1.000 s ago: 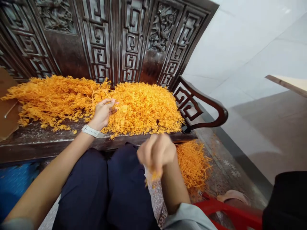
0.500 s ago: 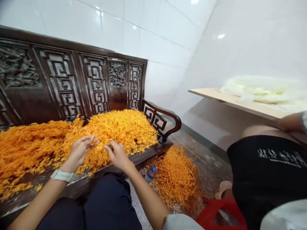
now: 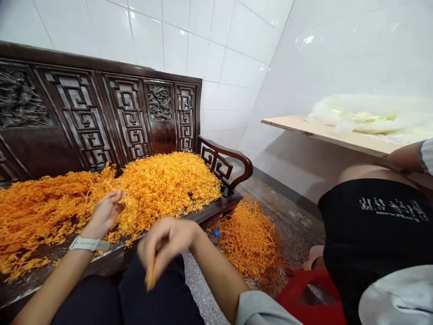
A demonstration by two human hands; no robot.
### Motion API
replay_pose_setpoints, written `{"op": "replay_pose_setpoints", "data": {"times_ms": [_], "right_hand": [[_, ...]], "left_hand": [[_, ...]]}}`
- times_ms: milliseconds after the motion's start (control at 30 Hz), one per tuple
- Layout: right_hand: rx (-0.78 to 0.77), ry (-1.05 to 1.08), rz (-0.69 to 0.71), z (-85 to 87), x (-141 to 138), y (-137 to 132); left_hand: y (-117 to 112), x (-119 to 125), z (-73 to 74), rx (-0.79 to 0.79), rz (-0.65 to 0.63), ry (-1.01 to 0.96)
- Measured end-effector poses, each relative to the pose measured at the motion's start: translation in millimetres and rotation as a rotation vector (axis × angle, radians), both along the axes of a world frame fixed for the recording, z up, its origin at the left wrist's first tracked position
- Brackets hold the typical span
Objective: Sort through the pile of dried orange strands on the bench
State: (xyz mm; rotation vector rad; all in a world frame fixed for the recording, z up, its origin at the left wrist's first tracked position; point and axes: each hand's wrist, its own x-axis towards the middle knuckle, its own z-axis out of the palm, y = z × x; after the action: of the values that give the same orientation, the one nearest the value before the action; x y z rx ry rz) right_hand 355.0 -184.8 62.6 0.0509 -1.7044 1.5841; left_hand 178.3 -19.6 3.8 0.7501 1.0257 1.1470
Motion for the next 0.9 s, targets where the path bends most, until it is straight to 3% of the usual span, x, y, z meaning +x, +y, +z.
{"op": "replay_pose_setpoints", "data": {"times_ms": [100, 167, 233, 333, 433, 500, 600, 700, 900], "right_hand": [[-0.505, 0.486, -0.59, -9.1, 17, 23], [-0.763, 0.53, -0.694, -22.1, 16, 33], [-0.903, 0.441, -0.748, -36.8, 9, 35], [-0.706, 0.15, -1.019, -54.9, 0, 31], [-0.329, -0.224, -1.379, -63.6, 0, 27], [-0.085, -0.459, -1.505, -65.9, 3, 25], [0.194, -0.735, -1.584, -69.5, 6, 26], [0.353, -0.872, -1.593, -74.3, 4, 31], [0.395, -0.742, -1.581, -74.6, -4, 41]], "left_hand": [[-3, 3, -2.6, 0.006, -0.076, 0.025], [-4, 6, -5.6, 0.022, -0.108, 0.03], [-5, 8, -7.3, 0.046, -0.146, 0.012], [-10, 12, -5.4, 0.083, -0.19, -0.003], [-16, 16, -0.2, 0.116, -0.209, 0.027], [-19, 19, 2.7, 0.131, -0.224, 0.045], [-22, 23, 4.0, 0.146, -0.25, 0.046], [-23, 25, 3.7, 0.149, -0.29, 0.071], [-29, 27, 5.2, 0.153, -0.387, 0.045]]}}
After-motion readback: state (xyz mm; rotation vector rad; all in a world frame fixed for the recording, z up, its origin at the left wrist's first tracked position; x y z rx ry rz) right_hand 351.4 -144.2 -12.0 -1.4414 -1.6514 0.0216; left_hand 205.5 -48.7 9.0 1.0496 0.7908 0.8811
